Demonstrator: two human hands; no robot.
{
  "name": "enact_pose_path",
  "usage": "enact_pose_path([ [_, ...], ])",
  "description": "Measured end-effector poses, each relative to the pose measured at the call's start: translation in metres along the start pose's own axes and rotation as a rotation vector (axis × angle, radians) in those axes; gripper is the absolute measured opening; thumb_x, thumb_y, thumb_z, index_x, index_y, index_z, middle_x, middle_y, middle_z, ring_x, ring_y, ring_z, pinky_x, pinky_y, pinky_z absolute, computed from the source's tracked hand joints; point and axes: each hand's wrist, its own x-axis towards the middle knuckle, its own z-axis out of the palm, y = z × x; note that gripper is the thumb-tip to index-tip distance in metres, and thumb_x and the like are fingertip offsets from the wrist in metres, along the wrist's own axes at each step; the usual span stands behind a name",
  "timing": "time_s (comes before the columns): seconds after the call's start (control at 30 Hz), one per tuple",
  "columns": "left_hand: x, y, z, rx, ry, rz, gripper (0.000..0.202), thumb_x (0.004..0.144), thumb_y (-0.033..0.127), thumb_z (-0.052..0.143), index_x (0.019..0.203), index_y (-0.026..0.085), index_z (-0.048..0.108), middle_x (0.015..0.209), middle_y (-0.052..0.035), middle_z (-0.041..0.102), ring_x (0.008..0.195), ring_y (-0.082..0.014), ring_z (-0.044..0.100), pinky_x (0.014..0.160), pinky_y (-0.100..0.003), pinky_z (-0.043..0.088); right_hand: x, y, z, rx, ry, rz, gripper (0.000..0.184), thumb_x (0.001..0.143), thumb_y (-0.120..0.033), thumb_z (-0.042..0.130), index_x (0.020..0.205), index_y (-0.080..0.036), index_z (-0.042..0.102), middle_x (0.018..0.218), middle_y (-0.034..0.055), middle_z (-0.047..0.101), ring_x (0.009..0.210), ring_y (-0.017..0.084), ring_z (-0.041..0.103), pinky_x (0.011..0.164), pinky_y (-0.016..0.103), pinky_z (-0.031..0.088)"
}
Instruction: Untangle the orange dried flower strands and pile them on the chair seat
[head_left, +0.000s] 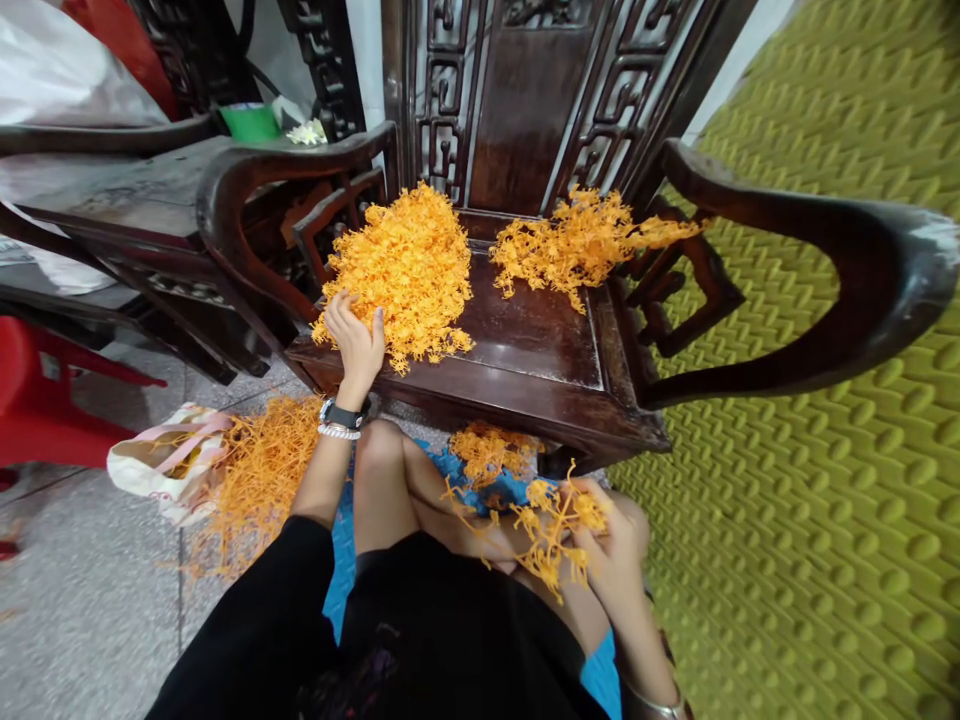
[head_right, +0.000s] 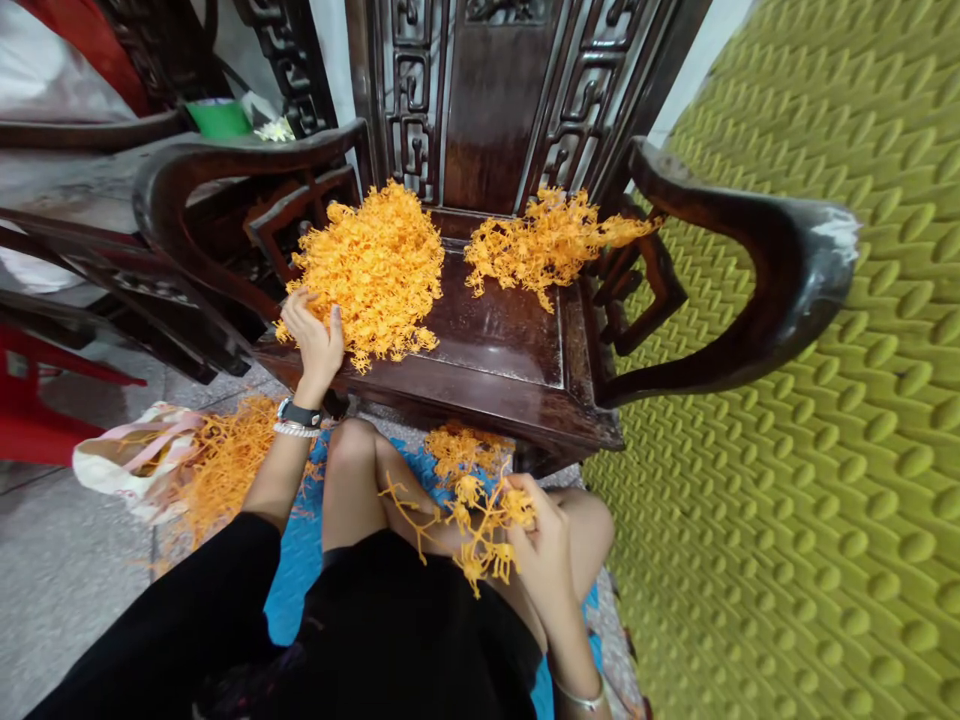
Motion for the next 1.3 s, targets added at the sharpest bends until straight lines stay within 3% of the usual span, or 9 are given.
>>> enact_pose_path([
  [0.17,-0.016,0.028,-0.028,-0.214,0.198,0.062,0.044,0.094,0.053,0.033,0.111,0.014,0.046,0.120,-0.0185,0.048,0.122,-0.0287,0.043,0.109,-0.048,0.027,0.004,0.002,0.007,-0.219,0.167,0.018,0.020,0.077,-0.025,0.050,0.086,-0.021,0.068,0.080,0.0099,0.071,0.086,0.032,0.066,0.067,0.041,0.053],
  [0.23,-0.031,0.054,-0.047,-0.331,0.112,0.109,0.042,0.095,0.054,0.031,0.104,0.017,0.050,0.111,-0.0138,0.054,0.117,-0.0270,0.049,0.107,-0.047,0.032,0.009,-0.005,0.010,-0.301,0.141,-0.018,0.021,0.078,-0.022,0.052,0.089,-0.022,0.069,0.081,0.0097,0.072,0.096,0.035,0.064,0.077,0.046,0.053],
  [0.43,-0.080,0.134,-0.098,-0.760,-0.953,0.182,0.081,0.077,0.065,0.062,0.140,0.021,0.037,0.138,-0.0129,0.050,0.124,-0.0280,0.050,0.106,-0.040,0.040,0.022,-0.036,0.024,-0.265,-0.001,-0.161,0.020,0.088,-0.020,0.046,0.091,-0.023,0.065,0.070,0.0012,0.072,0.054,0.020,0.060,0.101,0.052,0.038],
  [0.57,-0.102,0.150,-0.097,-0.754,-1.279,-0.021,0.085,0.072,0.052,0.074,0.140,0.019,0.036,0.135,-0.0137,0.054,0.122,-0.0305,0.053,0.104,-0.043,0.041,0.023,-0.038,0.024,-0.342,-0.078,-0.195,0.016,0.086,-0.019,0.048,0.083,-0.023,0.064,0.059,0.0000,0.067,0.051,0.019,0.056,0.098,0.050,0.037],
  [0.73,-0.107,0.126,-0.084,-0.948,-1.471,-0.191,0.032,0.082,0.023,0.059,0.113,0.016,0.060,0.121,-0.0089,0.063,0.112,-0.0238,0.058,0.100,-0.036,0.044,0.024,-0.029,0.009,-0.387,-0.153,-0.244,0.033,0.095,-0.028,0.047,0.063,-0.022,0.053,0.053,-0.0031,0.059,0.046,0.013,0.047,0.097,0.045,0.037],
  [0.9,-0.098,0.112,-0.087,-1.025,-1.635,-0.327,0.026,0.077,0.022,0.066,0.103,0.019,0.066,0.105,-0.0042,0.070,0.100,-0.0208,0.063,0.091,-0.033,0.049,0.024,-0.018,0.003,-0.494,-0.344,-0.372,0.028,0.096,-0.025,0.048,0.071,-0.021,0.060,0.062,0.0001,0.063,0.068,0.019,0.058,0.106,0.055,0.027],
  [1.07,-0.109,0.115,-0.081,-1.020,-1.638,-0.412,0.030,0.075,0.032,0.073,0.099,0.017,0.067,0.100,-0.0048,0.070,0.094,-0.0203,0.064,0.087,-0.033,0.049,0.026,-0.025,0.014,-0.450,-0.433,-0.222,0.018,0.084,-0.020,0.057,0.101,-0.018,0.063,0.100,0.0114,0.069,0.100,0.032,0.059,0.107,0.070,0.016],
  [1.2,-0.128,0.117,-0.071,-1.009,-1.558,-0.422,0.040,0.074,0.039,0.074,0.104,0.013,0.065,0.097,-0.0066,0.069,0.092,-0.0215,0.063,0.082,-0.032,0.050,0.028,-0.037,0.024,-0.108,-0.520,-0.116,0.034,0.078,-0.011,0.051,0.110,-0.017,0.056,0.109,0.0113,0.066,0.103,0.026,0.060,0.096,0.049,0.045],
  [1.3,-0.134,0.115,-0.069,-0.897,-1.508,-0.349,0.034,0.081,0.040,0.067,0.099,0.011,0.066,0.087,-0.0064,0.069,0.080,-0.0191,0.062,0.071,-0.028,0.049,0.027,-0.033,0.033,0.068,-0.563,-0.001,0.033,0.076,-0.008,0.047,0.107,-0.017,0.052,0.096,0.0075,0.064,0.075,0.019,0.060,0.066,0.032,0.050],
])
